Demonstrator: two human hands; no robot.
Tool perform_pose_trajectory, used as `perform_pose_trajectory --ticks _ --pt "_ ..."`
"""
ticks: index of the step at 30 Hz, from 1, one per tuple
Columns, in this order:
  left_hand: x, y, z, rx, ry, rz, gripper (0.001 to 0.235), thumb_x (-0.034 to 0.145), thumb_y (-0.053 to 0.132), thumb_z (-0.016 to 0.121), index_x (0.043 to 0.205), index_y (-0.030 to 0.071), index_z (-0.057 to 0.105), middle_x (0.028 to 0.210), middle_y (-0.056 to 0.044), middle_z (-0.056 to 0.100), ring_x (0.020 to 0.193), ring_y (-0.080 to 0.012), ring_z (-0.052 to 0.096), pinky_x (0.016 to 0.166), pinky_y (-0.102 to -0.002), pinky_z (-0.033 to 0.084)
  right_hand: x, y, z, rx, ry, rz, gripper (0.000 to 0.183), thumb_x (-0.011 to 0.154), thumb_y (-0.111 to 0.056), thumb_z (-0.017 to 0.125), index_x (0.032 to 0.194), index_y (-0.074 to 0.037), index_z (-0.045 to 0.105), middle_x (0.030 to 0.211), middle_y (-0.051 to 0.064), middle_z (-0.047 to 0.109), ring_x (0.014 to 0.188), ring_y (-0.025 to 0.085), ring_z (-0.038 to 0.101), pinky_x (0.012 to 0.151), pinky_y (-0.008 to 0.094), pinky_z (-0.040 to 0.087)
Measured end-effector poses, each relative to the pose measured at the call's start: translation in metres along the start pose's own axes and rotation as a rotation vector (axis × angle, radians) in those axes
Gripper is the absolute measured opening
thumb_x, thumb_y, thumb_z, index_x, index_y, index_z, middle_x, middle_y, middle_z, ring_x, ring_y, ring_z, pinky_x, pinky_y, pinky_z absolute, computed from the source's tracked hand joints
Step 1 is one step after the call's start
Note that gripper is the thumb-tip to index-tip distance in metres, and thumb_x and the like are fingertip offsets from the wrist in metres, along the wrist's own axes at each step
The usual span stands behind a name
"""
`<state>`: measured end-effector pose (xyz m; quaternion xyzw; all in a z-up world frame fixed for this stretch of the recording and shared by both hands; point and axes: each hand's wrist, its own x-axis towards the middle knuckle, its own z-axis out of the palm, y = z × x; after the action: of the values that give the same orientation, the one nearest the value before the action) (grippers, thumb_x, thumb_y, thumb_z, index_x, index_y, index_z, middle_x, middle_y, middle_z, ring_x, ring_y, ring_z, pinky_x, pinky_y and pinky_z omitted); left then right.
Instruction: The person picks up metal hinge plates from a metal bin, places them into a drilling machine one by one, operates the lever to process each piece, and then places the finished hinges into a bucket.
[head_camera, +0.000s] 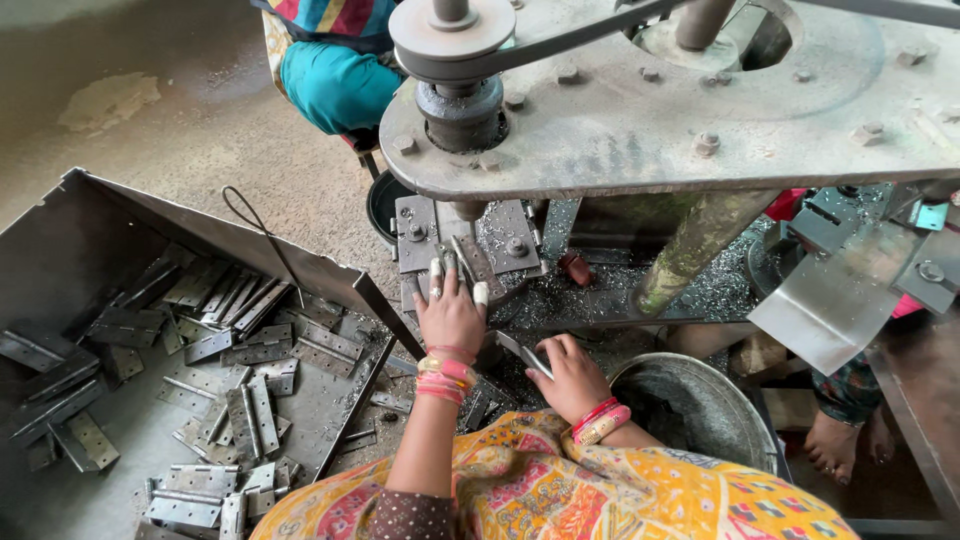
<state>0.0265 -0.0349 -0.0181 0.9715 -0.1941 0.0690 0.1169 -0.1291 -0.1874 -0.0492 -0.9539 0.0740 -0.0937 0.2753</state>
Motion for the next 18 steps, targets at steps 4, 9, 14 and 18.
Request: perform_pose_trajectory --ticks 4,9,14,18 --pt "0.006 -0.009 0.003 -0.045 0.038 0.028 0.043 0.102 0.039 0.045 0.115 0.008 0.072 0.158 -0.006 0.046 0.152 -0.03 0.032 0.123 -0.062 0.015 0.001 -0.002 -0.001 -0.027 -0.06 0.026 0.04 0.084 -0.032 0.079 0.111 -0.009 0.059 0.107 0.013 0.062 0.097 0.037 0.067 0.082 0.046 0.055" --pt "0.02 -0.01 0.002 -0.022 -0.104 0.041 0.045 0.095 0.043 0.051 0.112 0.007 0.072 0.161 -0.006 0.038 0.148 -0.0302 0.03 0.12 -0.062 0.012 0.002 -0.001 0.002 -0.125 -0.162 0.08 0.047 0.085 -0.037 0.077 0.116 -0.009 0.055 0.109 0.013 0.061 0.097 0.037 0.067 0.08 0.047 0.056" --pt "0.031 -0.004 0.009 -0.022 -0.04 0.014 0.045 0.099 0.043 0.051 0.118 0.007 0.071 0.158 -0.008 0.045 0.15 -0.0294 0.034 0.124 -0.059 0.014 0.002 0.001 0.003 -0.113 -0.153 0.075 0.048 0.084 -0.037 0.077 0.116 -0.009 0.055 0.11 0.014 0.061 0.098 0.039 0.067 0.08 0.048 0.056" --pt "0.013 0.001 0.019 0.045 0.218 0.099 0.049 0.094 0.04 0.053 0.126 0.005 0.07 0.151 -0.011 0.049 0.144 -0.0292 0.041 0.124 -0.061 0.017 0.001 0.007 0.008 -0.101 -0.178 0.101 0.046 0.084 -0.036 0.076 0.117 -0.011 0.055 0.11 0.013 0.063 0.095 0.04 0.068 0.079 0.049 0.057"
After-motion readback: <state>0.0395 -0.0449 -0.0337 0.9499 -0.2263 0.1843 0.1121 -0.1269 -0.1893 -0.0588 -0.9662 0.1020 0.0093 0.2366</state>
